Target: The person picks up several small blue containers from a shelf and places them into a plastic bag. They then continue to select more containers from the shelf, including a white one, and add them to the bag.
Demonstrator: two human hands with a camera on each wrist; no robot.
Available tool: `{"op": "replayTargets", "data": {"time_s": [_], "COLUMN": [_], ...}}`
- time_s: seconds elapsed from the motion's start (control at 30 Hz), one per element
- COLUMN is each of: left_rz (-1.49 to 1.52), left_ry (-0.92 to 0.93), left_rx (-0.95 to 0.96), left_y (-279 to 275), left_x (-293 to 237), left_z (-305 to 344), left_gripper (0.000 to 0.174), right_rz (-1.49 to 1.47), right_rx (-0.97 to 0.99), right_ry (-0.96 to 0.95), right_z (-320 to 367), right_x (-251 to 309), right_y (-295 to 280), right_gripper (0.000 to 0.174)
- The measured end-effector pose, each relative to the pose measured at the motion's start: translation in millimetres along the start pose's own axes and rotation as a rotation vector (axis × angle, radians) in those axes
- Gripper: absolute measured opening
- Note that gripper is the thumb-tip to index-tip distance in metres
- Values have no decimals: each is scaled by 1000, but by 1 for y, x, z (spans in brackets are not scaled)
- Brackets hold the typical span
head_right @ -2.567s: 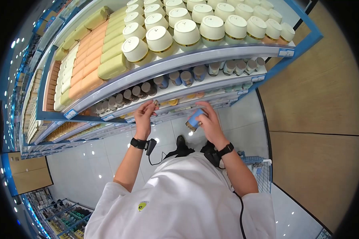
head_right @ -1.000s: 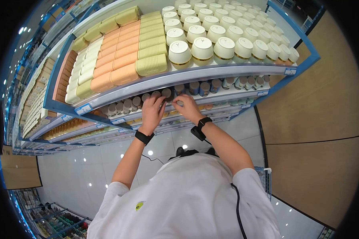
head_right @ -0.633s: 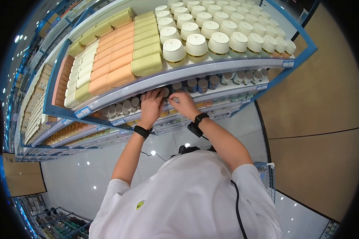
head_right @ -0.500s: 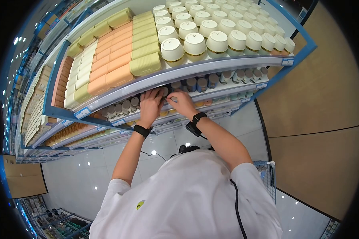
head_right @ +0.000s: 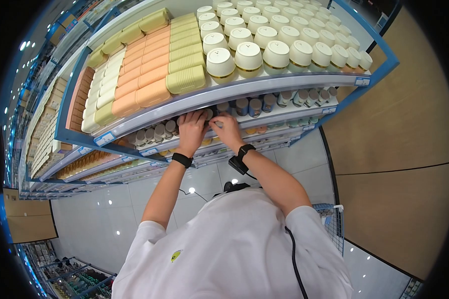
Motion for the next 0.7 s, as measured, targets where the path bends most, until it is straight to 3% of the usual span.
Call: {"op": "replayTargets", "data": {"time_s": [0.23,0.43,0.7], "left_rz": [-31,-45,-33], "left_ry": [-44,5,17], "left_rx": [23,-9,6], "left_y": [1,8,13], "left_x": [-4,1,2], "left_z": [-1,3,4], "left_gripper": [39,43,39], "right_rz": [40,48,-81], "right_rx": [-43,-130,-26], "right_ry": [22,7,0], "right_z": [2,8,20], "right_x": [2,3,13], "right_y": [-3,-8,-42], "right_gripper": [14,22,20]}}
Point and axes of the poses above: each hand's wrist, its own z-axis away from the middle knuckle, its own y-axis out of the palm, x = y × z, the point moved 8 cm from there along -z, towards the middle knuckle
